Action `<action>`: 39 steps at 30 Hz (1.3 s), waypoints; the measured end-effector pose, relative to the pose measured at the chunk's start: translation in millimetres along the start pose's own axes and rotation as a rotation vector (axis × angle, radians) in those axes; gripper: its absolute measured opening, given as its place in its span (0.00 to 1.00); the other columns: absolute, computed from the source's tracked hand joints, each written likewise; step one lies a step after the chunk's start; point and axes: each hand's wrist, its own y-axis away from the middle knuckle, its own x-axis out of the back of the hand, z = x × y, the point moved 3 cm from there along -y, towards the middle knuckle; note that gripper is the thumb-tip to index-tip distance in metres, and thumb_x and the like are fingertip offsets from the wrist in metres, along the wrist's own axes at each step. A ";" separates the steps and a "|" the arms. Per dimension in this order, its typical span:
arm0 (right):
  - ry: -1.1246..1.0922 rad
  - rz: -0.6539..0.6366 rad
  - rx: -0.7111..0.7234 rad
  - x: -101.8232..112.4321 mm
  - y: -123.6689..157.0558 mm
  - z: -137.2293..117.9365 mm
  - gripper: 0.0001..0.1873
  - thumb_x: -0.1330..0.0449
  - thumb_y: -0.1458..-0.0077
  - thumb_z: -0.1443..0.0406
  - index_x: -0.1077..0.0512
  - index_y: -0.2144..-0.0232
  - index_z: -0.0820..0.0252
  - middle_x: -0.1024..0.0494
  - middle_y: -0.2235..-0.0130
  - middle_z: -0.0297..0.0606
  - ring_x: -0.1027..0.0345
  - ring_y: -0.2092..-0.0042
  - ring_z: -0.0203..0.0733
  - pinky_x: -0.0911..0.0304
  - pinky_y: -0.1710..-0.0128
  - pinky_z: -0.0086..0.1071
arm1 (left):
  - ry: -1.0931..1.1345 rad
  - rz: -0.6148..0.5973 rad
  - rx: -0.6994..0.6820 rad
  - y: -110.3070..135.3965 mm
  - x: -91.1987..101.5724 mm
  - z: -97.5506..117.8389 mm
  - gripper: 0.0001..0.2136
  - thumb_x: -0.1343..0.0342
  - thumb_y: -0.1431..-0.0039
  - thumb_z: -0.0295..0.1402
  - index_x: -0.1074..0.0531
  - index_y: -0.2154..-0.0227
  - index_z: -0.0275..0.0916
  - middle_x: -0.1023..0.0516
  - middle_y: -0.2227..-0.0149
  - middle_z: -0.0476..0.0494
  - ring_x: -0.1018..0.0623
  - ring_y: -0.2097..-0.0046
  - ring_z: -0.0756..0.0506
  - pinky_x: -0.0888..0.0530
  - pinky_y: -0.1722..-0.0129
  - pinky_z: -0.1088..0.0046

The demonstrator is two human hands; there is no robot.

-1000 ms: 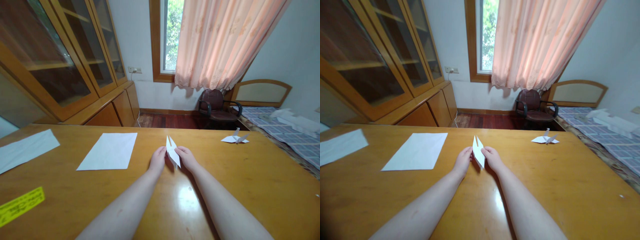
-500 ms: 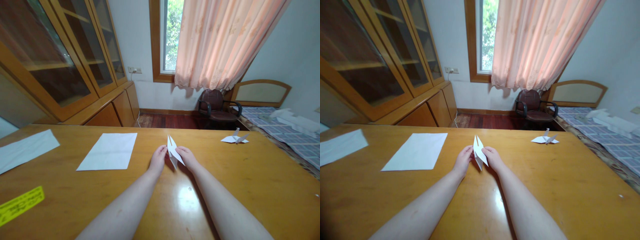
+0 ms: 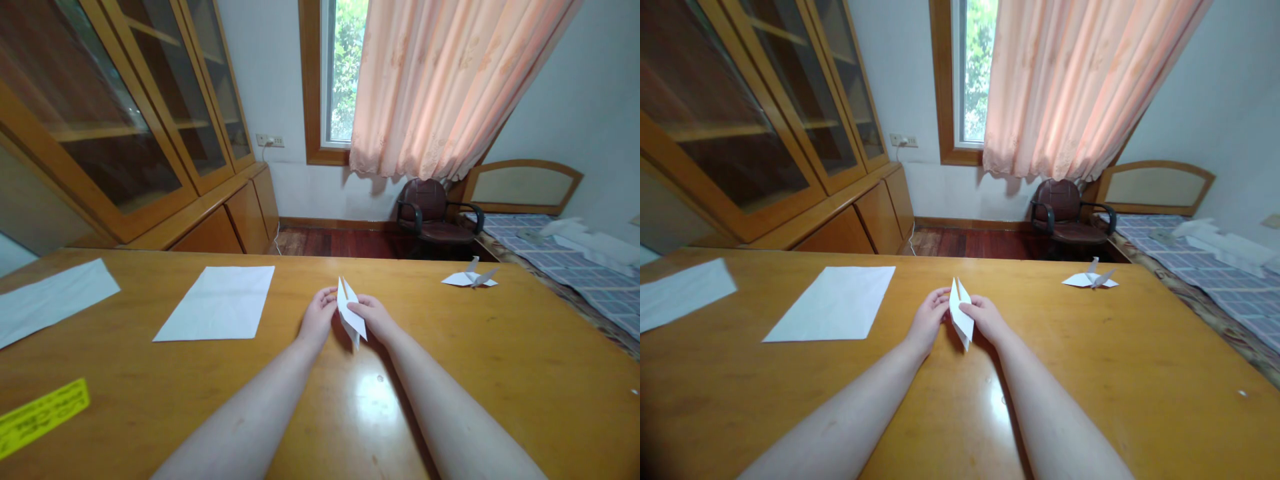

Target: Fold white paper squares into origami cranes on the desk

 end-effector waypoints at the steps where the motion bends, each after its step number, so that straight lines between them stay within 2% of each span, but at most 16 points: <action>1: -0.001 -0.018 -0.002 0.6 0.1 0.4 0.17 0.35 0.61 0.56 0.26 0.73 0.65 0.26 0.76 0.36 0.38 0.75 0.35 0.46 0.74 0.28 | 0.002 -0.005 -0.003 0.0 -0.3 0.4 0.17 0.42 0.56 0.31 0.31 0.59 0.37 0.24 0.68 0.47 0.25 0.68 0.49 0.31 0.66 0.75; 4: -0.027 -0.075 -0.009 1.4 0.4 2.0 0.16 0.35 0.61 0.56 0.26 0.74 0.65 0.26 0.77 0.36 0.38 0.76 0.34 0.47 0.75 0.27 | 0.017 -0.022 0.003 0.3 -1.2 1.2 0.19 0.41 0.57 0.31 0.32 0.58 0.37 0.25 0.67 0.47 0.25 0.66 0.49 0.31 0.65 0.75; 10: -0.085 -0.172 -0.029 -3.7 4.0 1.3 0.17 0.34 0.63 0.58 0.26 0.70 0.65 0.24 0.73 0.37 0.36 0.73 0.36 0.45 0.72 0.28 | 0.015 -0.029 0.014 3.0 -2.3 2.4 0.18 0.41 0.53 0.37 0.32 0.58 0.38 0.28 0.72 0.51 0.28 0.72 0.51 0.33 0.70 0.77; 16: -0.085 -0.151 -0.050 -7.2 6.8 -4.9 0.19 0.32 0.65 0.54 0.27 0.76 0.65 0.27 0.77 0.35 0.40 0.77 0.33 0.48 0.75 0.27 | 0.041 -0.077 0.032 4.9 -3.7 3.0 0.20 0.38 0.55 0.38 0.31 0.58 0.37 0.26 0.72 0.50 0.27 0.71 0.51 0.32 0.70 0.76; 21: -0.065 -0.079 -0.066 -4.9 5.0 -6.2 0.25 0.33 0.65 0.48 0.29 0.76 0.65 0.31 0.80 0.32 0.44 0.79 0.31 0.52 0.78 0.26 | 0.118 -0.156 0.076 5.1 -6.7 2.8 0.20 0.36 0.57 0.36 0.30 0.58 0.36 0.23 0.63 0.42 0.24 0.63 0.47 0.31 0.63 0.74; 24: -0.015 -0.117 -0.066 -2.4 3.8 -4.2 0.26 0.33 0.66 0.47 0.30 0.79 0.64 0.33 0.82 0.31 0.46 0.80 0.30 0.54 0.79 0.26 | 0.150 -0.175 0.097 4.6 -7.4 1.9 0.21 0.36 0.59 0.32 0.30 0.58 0.37 0.23 0.60 0.41 0.24 0.61 0.46 0.30 0.61 0.72; 27: 0.019 -0.151 -0.071 -0.1 3.3 -2.1 0.26 0.33 0.67 0.47 0.31 0.80 0.64 0.33 0.82 0.31 0.46 0.80 0.30 0.54 0.79 0.26 | 0.174 -0.196 0.106 4.2 -7.7 0.8 0.23 0.36 0.62 0.28 0.30 0.58 0.37 0.23 0.61 0.43 0.24 0.62 0.46 0.30 0.61 0.72; 30: 0.037 -0.144 -0.088 0.7 3.3 -1.1 0.25 0.32 0.67 0.47 0.30 0.79 0.64 0.33 0.82 0.31 0.45 0.80 0.30 0.54 0.79 0.26 | 0.174 -0.189 0.090 4.0 -7.2 0.8 0.19 0.37 0.62 0.28 0.29 0.63 0.38 0.23 0.65 0.46 0.25 0.64 0.48 0.31 0.62 0.73; 34: 0.039 -0.128 -0.107 -1.2 4.6 -2.4 0.24 0.31 0.68 0.49 0.30 0.79 0.64 0.32 0.82 0.31 0.44 0.80 0.31 0.54 0.80 0.27 | 0.137 -0.158 0.048 4.9 -6.9 3.4 0.11 0.37 0.59 0.33 0.30 0.71 0.38 0.26 0.71 0.50 0.27 0.68 0.50 0.32 0.64 0.75; 39: 0.001 -0.134 -0.093 -3.4 6.6 -5.9 0.23 0.32 0.64 0.49 0.29 0.78 0.65 0.33 0.82 0.30 0.44 0.80 0.30 0.54 0.80 0.26 | 0.033 -0.070 -0.048 5.2 -4.2 7.4 0.10 0.38 0.57 0.34 0.30 0.72 0.38 0.27 0.72 0.51 0.28 0.68 0.51 0.32 0.66 0.76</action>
